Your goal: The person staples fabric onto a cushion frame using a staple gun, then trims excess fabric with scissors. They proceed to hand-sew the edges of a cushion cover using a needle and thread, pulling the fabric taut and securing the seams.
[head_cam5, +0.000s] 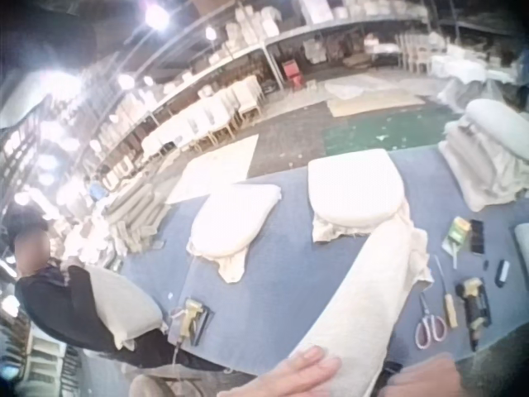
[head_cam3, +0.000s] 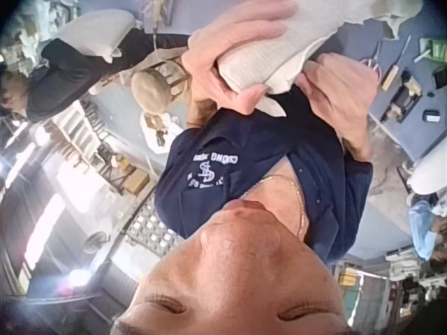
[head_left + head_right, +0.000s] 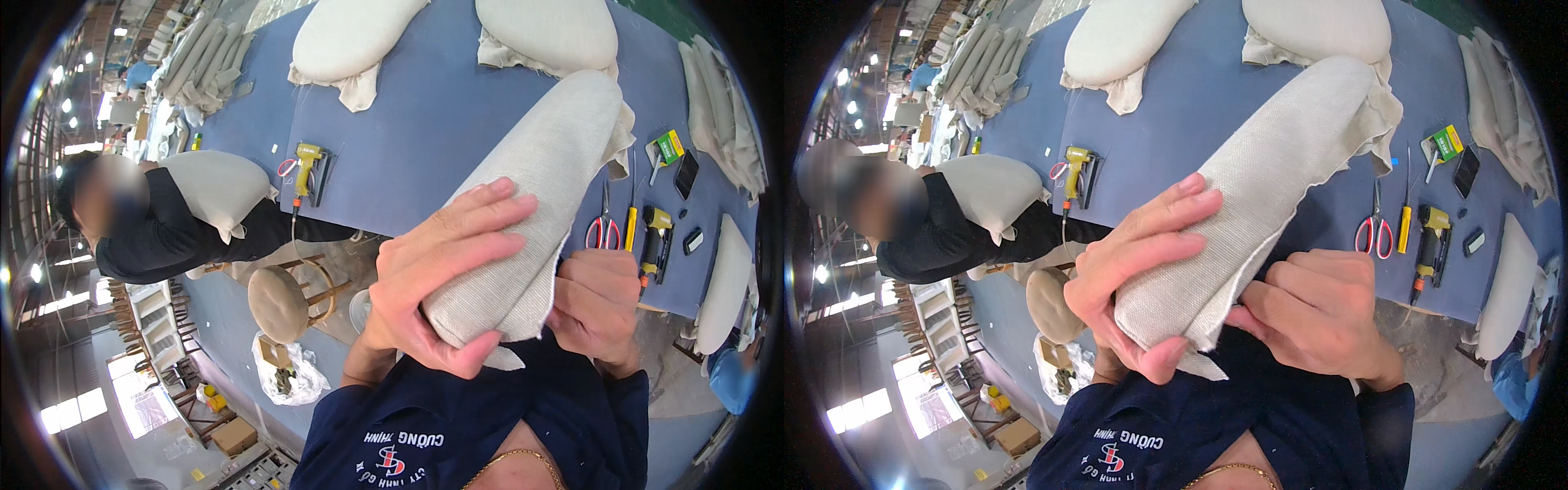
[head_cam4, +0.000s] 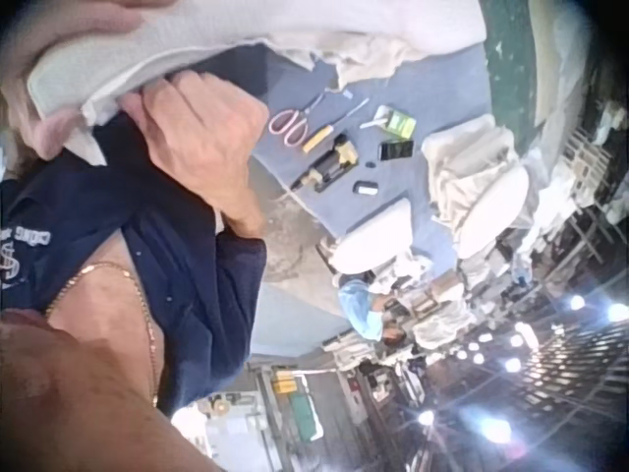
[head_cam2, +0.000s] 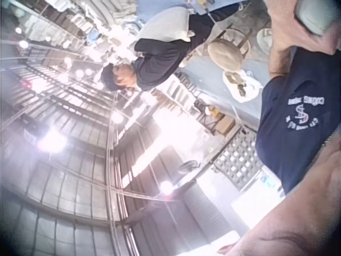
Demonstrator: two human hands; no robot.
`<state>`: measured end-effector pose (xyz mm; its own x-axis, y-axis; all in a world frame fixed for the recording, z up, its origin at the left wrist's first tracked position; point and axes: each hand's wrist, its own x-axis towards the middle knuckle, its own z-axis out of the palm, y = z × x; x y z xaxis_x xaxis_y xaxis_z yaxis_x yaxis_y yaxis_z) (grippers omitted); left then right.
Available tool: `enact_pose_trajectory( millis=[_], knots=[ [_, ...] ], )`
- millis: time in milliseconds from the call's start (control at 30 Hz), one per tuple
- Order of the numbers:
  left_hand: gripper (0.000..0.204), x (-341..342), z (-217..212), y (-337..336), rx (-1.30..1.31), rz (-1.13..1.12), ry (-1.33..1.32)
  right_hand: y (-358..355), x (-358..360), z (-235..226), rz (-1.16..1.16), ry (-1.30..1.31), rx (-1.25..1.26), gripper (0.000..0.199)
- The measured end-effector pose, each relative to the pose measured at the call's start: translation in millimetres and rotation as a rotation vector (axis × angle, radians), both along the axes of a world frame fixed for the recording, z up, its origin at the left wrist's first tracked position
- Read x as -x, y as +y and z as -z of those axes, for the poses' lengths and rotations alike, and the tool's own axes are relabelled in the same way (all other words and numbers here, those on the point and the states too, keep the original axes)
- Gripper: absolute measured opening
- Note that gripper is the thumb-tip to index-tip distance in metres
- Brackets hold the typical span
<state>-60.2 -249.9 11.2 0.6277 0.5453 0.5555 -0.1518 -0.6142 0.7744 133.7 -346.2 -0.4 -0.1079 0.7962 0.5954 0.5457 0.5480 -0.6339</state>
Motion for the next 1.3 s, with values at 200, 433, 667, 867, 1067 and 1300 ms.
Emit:
enact_pose_trajectory(
  millis=[200,433,667,867,1067,1300],
  knots=[
    [0.061,-0.9,6.3,-12.2,-0.037,-0.045,-0.008,4.4,-12.8,1.3,-0.119,-0.074,-0.051,0.023],
    [0.065,11.4,11.2,-18.8,-0.075,-0.072,0.019,-11.6,-17.1,19.4,-0.047,-0.068,0.004,0.032],
    [0.067,10.8,12.8,-29.0,-0.052,-0.091,0.037,0.9,-9.0,21.9,-0.145,0.027,-0.075,0.033],
    [0.053,10.1,10.5,-30.6,-0.080,-0.028,0.085,9.0,-18.1,10.4,-0.247,-0.033,-0.068,0.021],
    [0.052,3.6,14.7,-35.7,-0.014,-0.051,0.039,8.1,-28.6,7.4,-0.296,-0.068,-0.021,0.023],
    [0.050,-8.9,13.2,-31.9,0.021,-0.196,-0.144,-11.2,-23.7,12.9,-0.005,-0.038,-0.025,0.024]
  ],
)
